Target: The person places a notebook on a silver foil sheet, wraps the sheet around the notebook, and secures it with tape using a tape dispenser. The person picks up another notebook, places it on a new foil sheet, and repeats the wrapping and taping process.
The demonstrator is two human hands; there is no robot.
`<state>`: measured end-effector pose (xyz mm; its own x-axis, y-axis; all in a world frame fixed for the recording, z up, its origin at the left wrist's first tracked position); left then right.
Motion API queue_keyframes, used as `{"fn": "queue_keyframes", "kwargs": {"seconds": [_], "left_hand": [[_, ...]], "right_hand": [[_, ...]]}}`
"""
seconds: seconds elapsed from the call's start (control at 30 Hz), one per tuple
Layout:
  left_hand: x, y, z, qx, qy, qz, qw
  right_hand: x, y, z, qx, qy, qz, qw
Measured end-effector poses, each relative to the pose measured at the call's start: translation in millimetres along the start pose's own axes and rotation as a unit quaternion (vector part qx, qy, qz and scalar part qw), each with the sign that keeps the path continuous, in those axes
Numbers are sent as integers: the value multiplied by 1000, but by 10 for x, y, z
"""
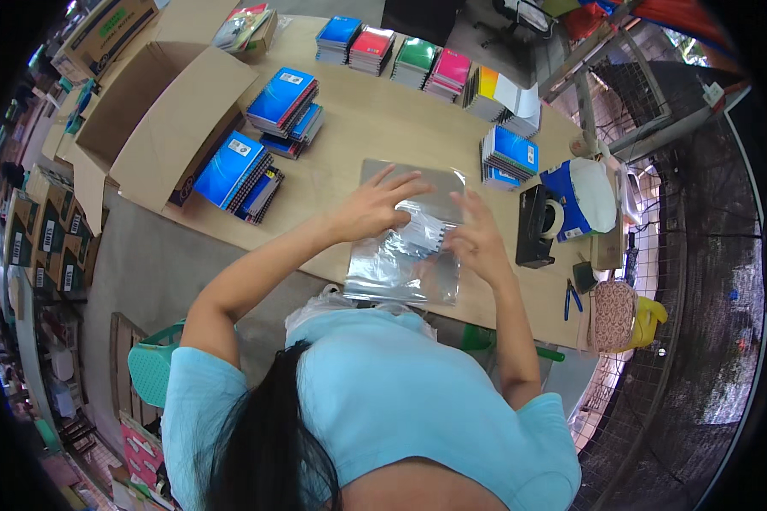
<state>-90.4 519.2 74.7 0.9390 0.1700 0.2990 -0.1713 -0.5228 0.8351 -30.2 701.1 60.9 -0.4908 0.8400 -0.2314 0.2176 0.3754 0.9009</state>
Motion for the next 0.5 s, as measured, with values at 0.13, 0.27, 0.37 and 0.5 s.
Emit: {"fn": "queue_keyframes", "kwargs": {"seconds": [0.13,0.27,0.37,0.5], "left_hand": [[-190,362,242,140,169,297,929],[-594,-1208,654,152,257,374,878],[-611,-1574,548,110,321,569,749],[-616,-1504,577,107,291,549,776]], "right_hand": [[681,-232,712,246,-347,-491,760],[150,-1230,424,168,-211,-444,854],[213,-1658,342,64,-293,-534,790],[199,-1763,315,60,-297,-556,774]]}}
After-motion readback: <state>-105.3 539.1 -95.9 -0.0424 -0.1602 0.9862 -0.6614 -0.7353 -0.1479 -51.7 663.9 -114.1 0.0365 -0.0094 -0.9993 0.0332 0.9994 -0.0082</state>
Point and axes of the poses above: each hand's wrist, its own z-axis away from the middle knuckle, its own y-axis out of the back of the hand, x = y × z, the point moved 9 cm from there along -z, towards the middle knuckle, and after that the axes turned 5 degrees about z, right-handed, at the moved point
